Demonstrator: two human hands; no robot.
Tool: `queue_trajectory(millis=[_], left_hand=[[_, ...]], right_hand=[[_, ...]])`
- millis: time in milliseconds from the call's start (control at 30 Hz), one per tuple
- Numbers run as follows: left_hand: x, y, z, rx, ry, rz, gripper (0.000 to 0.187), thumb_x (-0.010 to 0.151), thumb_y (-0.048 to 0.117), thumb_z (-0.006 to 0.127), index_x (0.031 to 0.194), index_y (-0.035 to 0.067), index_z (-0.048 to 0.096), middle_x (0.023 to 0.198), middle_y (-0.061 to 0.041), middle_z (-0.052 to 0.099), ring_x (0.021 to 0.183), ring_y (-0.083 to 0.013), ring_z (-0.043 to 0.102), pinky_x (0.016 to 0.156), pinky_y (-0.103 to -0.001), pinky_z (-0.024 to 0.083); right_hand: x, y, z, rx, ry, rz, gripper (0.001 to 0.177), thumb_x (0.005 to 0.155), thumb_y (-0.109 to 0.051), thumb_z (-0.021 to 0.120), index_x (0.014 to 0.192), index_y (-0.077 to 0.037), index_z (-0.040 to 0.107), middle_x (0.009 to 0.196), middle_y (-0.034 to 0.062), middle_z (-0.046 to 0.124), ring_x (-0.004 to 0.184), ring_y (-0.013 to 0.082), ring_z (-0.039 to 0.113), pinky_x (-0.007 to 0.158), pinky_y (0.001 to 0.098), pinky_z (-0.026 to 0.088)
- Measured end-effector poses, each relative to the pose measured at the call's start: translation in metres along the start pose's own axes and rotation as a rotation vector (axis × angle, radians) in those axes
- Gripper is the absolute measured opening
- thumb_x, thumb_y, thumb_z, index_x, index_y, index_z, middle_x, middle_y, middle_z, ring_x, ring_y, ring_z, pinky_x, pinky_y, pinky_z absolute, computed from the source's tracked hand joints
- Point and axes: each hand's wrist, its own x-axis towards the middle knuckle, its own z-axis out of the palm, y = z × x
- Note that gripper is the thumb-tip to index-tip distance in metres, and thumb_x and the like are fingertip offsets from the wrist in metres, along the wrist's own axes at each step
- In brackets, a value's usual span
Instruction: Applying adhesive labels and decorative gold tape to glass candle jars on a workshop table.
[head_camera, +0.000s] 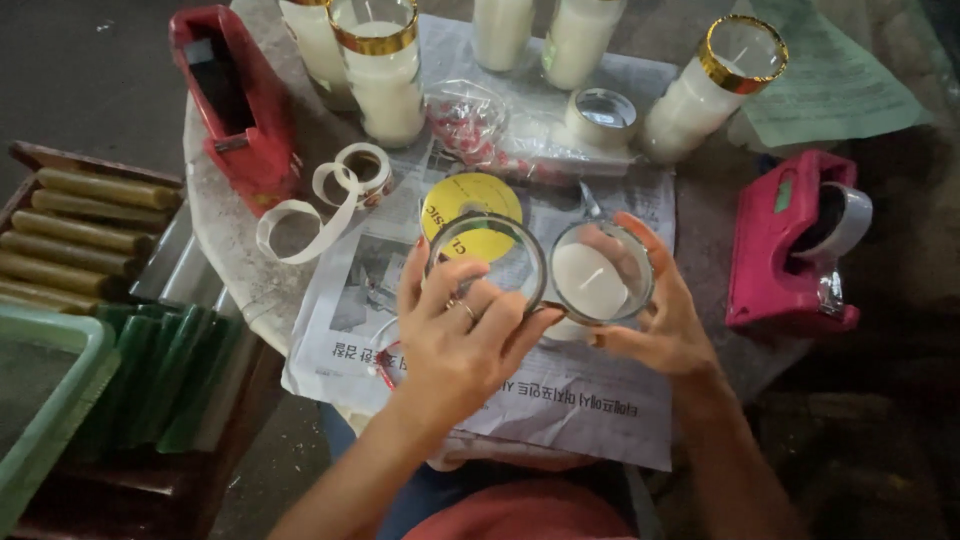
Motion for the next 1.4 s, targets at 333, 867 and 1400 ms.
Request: queue_trajectory(millis=[333,867,1400], left_hand=[[0.000,-0.008,-0.002,0.009,0.049,0.008,0.029,0.094,0.032,0.074,0.076,0.014,0.060,0.066,0.000,0.048,0.075,-0.0209,0.062,0.103,-0.057,0.047],[0.009,-0.087,0.020,-0.170,-0.130,0.080,0.030,0.093,0.046,0.079,0.082,0.019,0.071,0.075,0.002,0.061,0.089,-0.0203,0.060,0.105,-0.044,0.036],[0.016,-0.065,0.042,-0.352,-0.214,-0.068,0.030,0.084,0.046,0.083,0.079,0.017,0.076,0.067,-0.001,0.057,0.088,-0.0220,0.059,0.110,-0.044,0.036]], right_hand=[[-0.008,0.002,0.080,-0.511,0.574,-0.209,0.090,0.065,-0.040,0.098,0.136,0.000,0.058,0.150,0.0204,0.044,0.132,0.0324,0.057,0.121,0.0503,0.038],[-0.013,0.001,0.016,-0.149,0.051,-0.167,0.108,0.047,-0.010,0.099,0.140,0.008,0.046,0.130,0.0258,0.059,0.118,0.0279,0.060,0.098,0.0480,0.052],[-0.022,-0.042,0.030,-0.321,0.142,0.045,0.132,0.053,-0.019,0.099,0.159,0.008,0.025,0.138,0.0268,0.057,0.124,0.0341,0.060,0.103,0.0503,0.053]])
